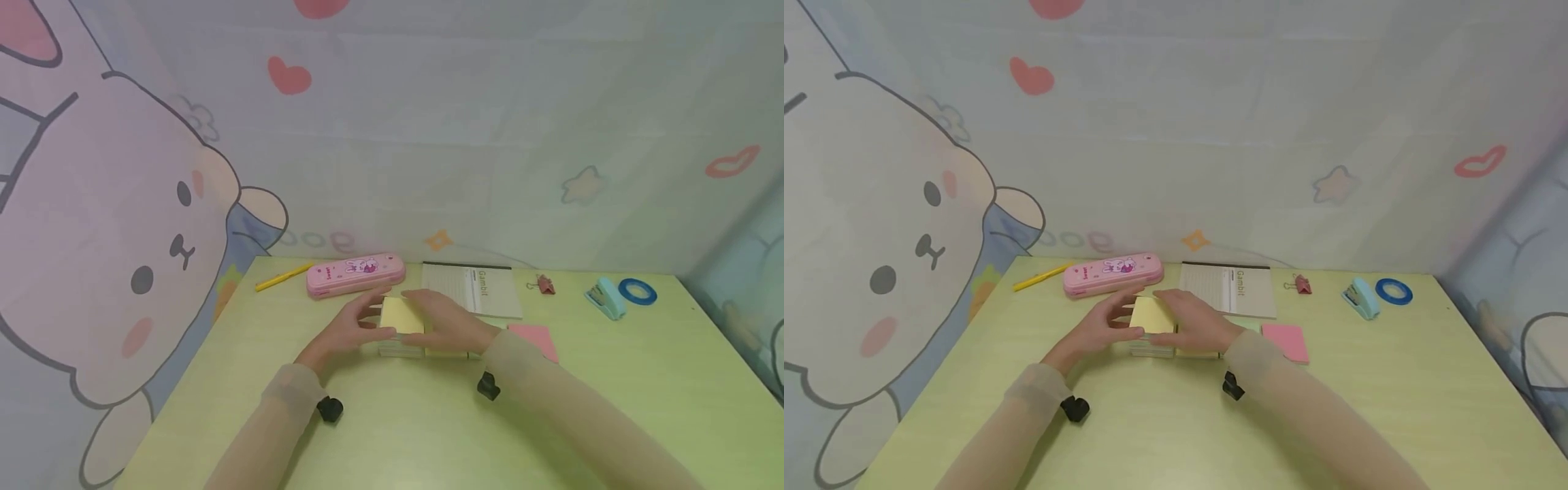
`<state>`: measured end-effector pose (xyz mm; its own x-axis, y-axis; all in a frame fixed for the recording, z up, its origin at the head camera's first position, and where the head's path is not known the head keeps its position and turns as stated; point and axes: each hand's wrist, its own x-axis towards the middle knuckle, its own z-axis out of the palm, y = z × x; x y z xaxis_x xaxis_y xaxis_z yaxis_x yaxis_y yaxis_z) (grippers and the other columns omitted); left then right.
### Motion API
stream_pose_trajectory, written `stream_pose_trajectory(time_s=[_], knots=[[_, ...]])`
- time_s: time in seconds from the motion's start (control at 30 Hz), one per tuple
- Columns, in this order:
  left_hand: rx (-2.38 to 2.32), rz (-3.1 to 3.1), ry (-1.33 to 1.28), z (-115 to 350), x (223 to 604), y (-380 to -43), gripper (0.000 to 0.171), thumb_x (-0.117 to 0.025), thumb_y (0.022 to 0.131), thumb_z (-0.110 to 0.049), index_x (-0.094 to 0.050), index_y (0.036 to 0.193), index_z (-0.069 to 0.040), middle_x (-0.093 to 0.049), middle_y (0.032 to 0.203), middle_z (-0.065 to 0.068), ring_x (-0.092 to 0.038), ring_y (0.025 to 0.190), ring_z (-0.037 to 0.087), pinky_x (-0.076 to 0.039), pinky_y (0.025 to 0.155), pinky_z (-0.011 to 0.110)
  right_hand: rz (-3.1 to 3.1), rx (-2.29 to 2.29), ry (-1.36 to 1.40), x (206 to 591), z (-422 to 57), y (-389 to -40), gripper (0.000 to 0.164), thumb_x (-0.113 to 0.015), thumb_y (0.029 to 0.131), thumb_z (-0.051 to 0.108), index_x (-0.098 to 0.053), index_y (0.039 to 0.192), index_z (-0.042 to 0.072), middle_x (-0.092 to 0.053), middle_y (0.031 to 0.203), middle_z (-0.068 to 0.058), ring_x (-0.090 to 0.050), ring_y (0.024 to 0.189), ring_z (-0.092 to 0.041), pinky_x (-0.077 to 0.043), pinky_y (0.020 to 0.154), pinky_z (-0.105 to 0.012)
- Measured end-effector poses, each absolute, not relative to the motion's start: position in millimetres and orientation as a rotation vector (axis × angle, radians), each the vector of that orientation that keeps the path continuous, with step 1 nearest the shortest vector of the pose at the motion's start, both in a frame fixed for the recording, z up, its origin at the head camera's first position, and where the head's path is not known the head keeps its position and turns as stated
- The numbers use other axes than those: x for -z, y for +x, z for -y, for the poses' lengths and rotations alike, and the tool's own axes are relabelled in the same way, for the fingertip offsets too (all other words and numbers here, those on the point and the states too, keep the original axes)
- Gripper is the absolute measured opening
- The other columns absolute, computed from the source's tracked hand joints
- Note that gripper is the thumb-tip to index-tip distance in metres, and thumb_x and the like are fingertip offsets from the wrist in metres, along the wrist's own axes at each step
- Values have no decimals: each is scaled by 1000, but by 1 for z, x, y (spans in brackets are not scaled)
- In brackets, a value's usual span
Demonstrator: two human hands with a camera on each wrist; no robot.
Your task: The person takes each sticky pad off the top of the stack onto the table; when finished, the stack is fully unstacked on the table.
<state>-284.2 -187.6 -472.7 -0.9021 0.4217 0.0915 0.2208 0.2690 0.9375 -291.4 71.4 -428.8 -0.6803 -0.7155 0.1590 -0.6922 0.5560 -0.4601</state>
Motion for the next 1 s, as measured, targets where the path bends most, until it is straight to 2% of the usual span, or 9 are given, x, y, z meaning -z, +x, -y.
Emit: stream_pose_trajectory(time_s=[0.13, 0.3, 0.5, 0.7, 0.83, 1.0], knots=[[-1697, -2342, 623, 187, 471, -284, 86, -83, 90, -15, -38, 163, -20, -50, 154, 16, -51, 142, 38, -45, 116, 56, -2779, 711, -1219, 427, -78, -294, 84, -82, 92, 36, -44, 155, -4, -55, 152, -19, -52, 141, -36, -40, 121, -51], [-1679, -2339, 579, 188, 472, -283, 82, -86, 89, -18, -45, 160, -15, -53, 153, 9, -52, 142, 35, -44, 118, 53, -2774, 789, -1215, 426, -110, -292, 78, -85, 90, 31, -49, 152, -2, -58, 148, -18, -54, 137, -35, -45, 117, -52], [-1667, -2343, 543, 190, 477, -283, 80, -86, 89, -21, -48, 158, -12, -53, 156, 7, -51, 143, 35, -42, 120, 50, -2768, 850, -1067, 431, -171, -283, 78, -84, 91, 34, -48, 154, 5, -53, 154, -14, -49, 143, -36, -43, 116, -57], [-1678, -2366, 539, 190, 478, -282, 78, -86, 90, -19, -49, 158, -12, -53, 156, 7, -52, 142, 36, -43, 119, 51, -2844, 862, -921, 439, -240, -278, 79, -87, 86, 39, -54, 150, 6, -58, 148, -16, -58, 131, -35, -52, 105, -59], [-1670, -2364, 545, 190, 480, -283, 77, -86, 90, -19, -49, 158, -11, -53, 156, 7, -53, 141, 36, -44, 119, 51, -2901, 827, -796, 445, -286, -270, 83, -89, 83, 46, -55, 148, 6, -58, 148, -17, -57, 130, -39, -51, 104, -63], [-1659, -2372, 556, 188, 480, -283, 77, -86, 90, -19, -49, 157, -10, -53, 156, 7, -53, 140, 35, -45, 118, 51, -2928, 810, -697, 451, -334, -264, 79, -86, 87, 34, -51, 150, 2, -53, 150, -25, -54, 131, -46, -50, 103, -68]])
